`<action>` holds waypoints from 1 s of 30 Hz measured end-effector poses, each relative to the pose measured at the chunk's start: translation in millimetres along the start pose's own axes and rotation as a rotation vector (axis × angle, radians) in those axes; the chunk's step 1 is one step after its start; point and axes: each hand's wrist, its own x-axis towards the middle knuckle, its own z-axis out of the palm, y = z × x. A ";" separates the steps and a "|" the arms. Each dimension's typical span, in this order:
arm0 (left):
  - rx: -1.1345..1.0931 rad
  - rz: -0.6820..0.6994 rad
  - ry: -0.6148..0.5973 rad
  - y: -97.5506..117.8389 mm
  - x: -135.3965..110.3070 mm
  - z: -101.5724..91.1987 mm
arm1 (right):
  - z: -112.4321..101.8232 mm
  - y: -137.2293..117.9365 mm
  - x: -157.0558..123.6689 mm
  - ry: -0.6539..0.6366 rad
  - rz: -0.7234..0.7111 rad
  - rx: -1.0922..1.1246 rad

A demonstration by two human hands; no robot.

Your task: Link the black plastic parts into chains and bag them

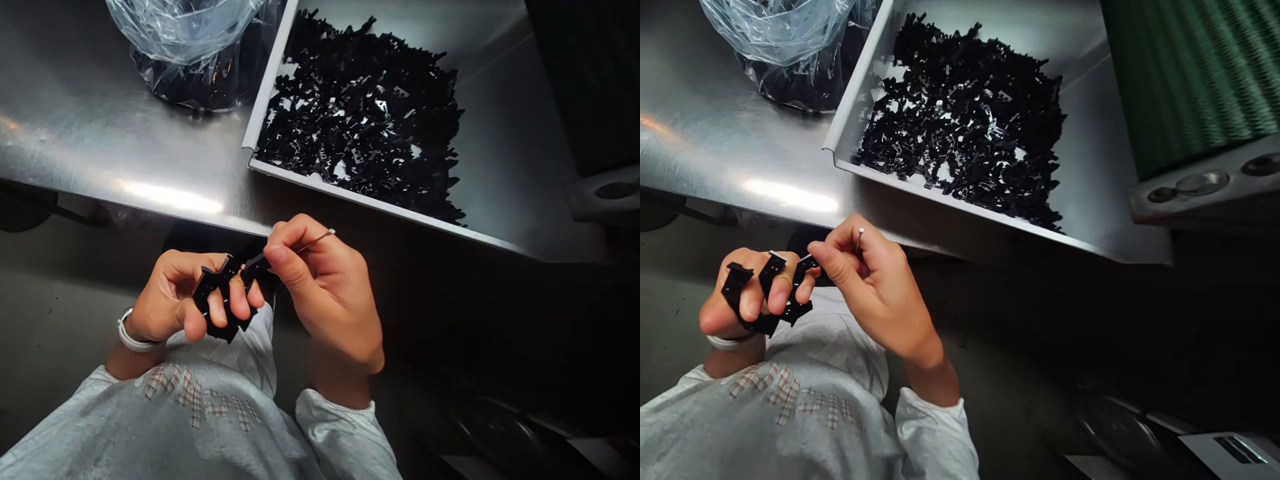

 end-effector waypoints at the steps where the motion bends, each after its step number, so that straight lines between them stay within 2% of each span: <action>1: -0.007 0.010 -0.006 0.1 -0.3 0.2 | -0.5 -0.1 1.1 0.006 0.001 -0.022; 7: -0.113 0.004 -0.082 1.3 -1.7 4.2 | -5.6 -2.0 0.6 -0.092 -0.039 0.015; 13: -0.086 -0.001 -0.092 -2.2 -3.8 1.2 | -6.2 2.3 -8.0 -0.180 -0.023 0.120; 20: -0.105 -0.057 -0.060 1.4 -1.2 2.8 | -6.7 0.4 -8.1 -0.198 -0.067 0.162; 25: -0.106 -0.051 -0.070 -1.3 -2.5 1.1 | -5.6 -1.6 -9.8 -0.171 -0.028 0.086; 30: -0.128 -0.057 -0.112 -1.9 -2.6 -0.2 | -6.1 -1.8 -10.3 -0.180 -0.053 0.074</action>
